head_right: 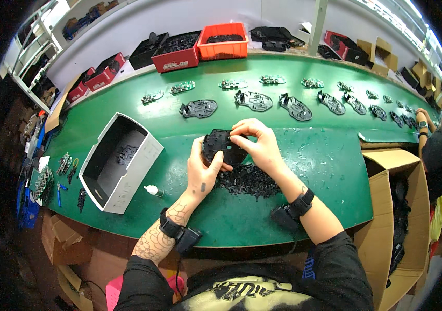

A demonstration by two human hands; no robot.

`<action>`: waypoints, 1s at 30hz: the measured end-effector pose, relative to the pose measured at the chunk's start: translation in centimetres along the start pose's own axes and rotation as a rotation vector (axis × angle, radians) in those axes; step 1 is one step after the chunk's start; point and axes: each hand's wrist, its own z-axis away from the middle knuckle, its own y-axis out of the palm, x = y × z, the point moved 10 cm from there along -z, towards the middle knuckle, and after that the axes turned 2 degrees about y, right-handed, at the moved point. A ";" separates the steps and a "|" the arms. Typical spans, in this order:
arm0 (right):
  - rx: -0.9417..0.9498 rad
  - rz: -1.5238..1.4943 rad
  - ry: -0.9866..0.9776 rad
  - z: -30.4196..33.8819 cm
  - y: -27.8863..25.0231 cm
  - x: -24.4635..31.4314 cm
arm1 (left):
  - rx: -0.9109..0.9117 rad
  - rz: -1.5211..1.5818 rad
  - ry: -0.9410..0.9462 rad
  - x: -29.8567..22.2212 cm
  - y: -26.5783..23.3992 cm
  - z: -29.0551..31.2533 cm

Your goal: The person assembles electronic components on a green workbench. They pick up black plastic casings and small black parts, apply glue from a white bottle to the casings, and attach the parts. The person handles the items one at a time, placing finished units on the table and retrieving new casings from a cardboard box.

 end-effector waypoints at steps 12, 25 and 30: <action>0.390 -0.367 0.453 0.8 2.0 -3.1 | 0.141 0.009 -0.065 0.5 1.1 0.0; 0.272 -0.332 0.346 0.1 1.0 -1.6 | 0.138 -0.874 0.247 -10.2 -0.9 -0.6; 0.101 -0.169 0.333 -1.0 -2.9 -4.9 | 0.232 -1.161 0.176 -14.5 -5.0 -6.5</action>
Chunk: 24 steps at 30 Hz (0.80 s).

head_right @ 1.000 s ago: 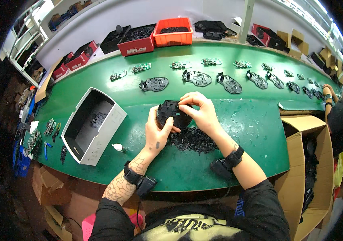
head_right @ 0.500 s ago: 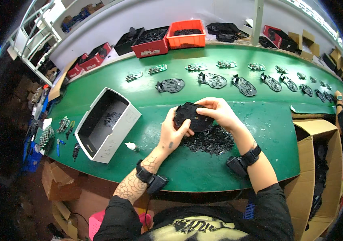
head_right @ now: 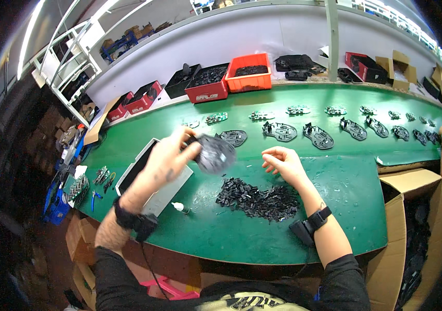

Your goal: The person assembles electronic components on a green workbench. They pick up black plastic casings and small black parts, apply glue from a white bottle to the casings, and attach the parts. The person handles the items one at a time, placing finished units on the table and retrieving new casings from a cardboard box.

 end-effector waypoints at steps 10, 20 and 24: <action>-0.021 0.182 -0.029 -1.2 -0.6 -2.2 | 0.091 -0.515 -0.216 22.5 6.4 -6.9; -0.028 0.248 -0.052 -1.3 -0.7 -1.8 | 0.286 -0.588 -0.372 23.4 7.5 -6.4; 0.001 0.250 -0.043 -1.4 -0.2 -1.9 | -0.046 -0.445 -0.213 20.8 2.1 -5.3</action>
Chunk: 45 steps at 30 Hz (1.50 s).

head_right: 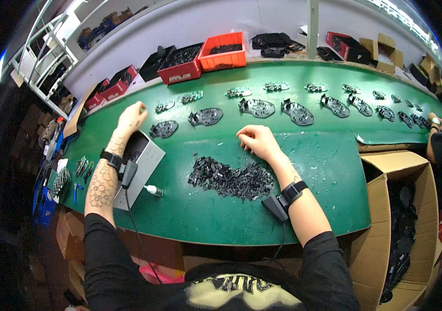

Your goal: The person assembles electronic components on a green workbench. They pick up black plastic casings and small black parts, apply glue from a white bottle to the casings, and attach the parts. The person handles the items one at a time, placing finished units on the table and retrieving new casings from a cardboard box.

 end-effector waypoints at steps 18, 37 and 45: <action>0.222 0.512 -0.288 3.3 5.6 5.3 | 0.610 0.099 -0.217 10.2 2.0 22.4; 0.262 -0.682 0.146 1.9 5.5 1.8 | 0.441 0.323 -0.453 15.0 4.2 25.0; 0.339 -1.023 0.152 2.2 5.6 2.4 | 0.444 0.321 -0.677 14.6 1.6 27.5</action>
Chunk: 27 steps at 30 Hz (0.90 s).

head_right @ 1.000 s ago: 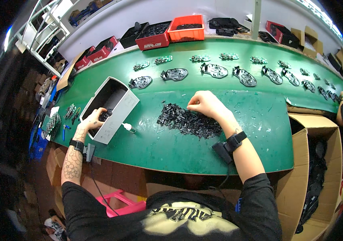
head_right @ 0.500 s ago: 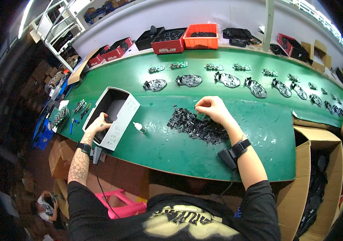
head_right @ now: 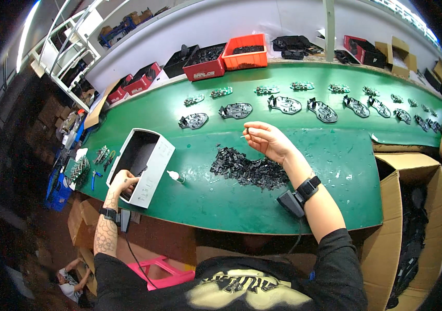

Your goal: The person assembles electronic components on a green workbench. They pick up black plastic casings and small black parts, apply glue from a white bottle to the casings, and attach the parts. The person handles the items one at a time, placing finished units on the table and retrieving new casings from a cardboard box.

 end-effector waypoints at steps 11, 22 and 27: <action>-0.013 0.025 -0.040 -0.2 1.2 -0.4 | -0.582 0.839 0.404 -14.4 -7.7 14.2; -0.089 -0.041 -0.223 0.3 -2.2 3.1 | 0.076 1.080 0.776 -37.3 11.7 14.2; -0.025 0.027 -0.265 0.0 -1.0 3.2 | 0.061 1.234 0.645 -35.2 13.5 12.3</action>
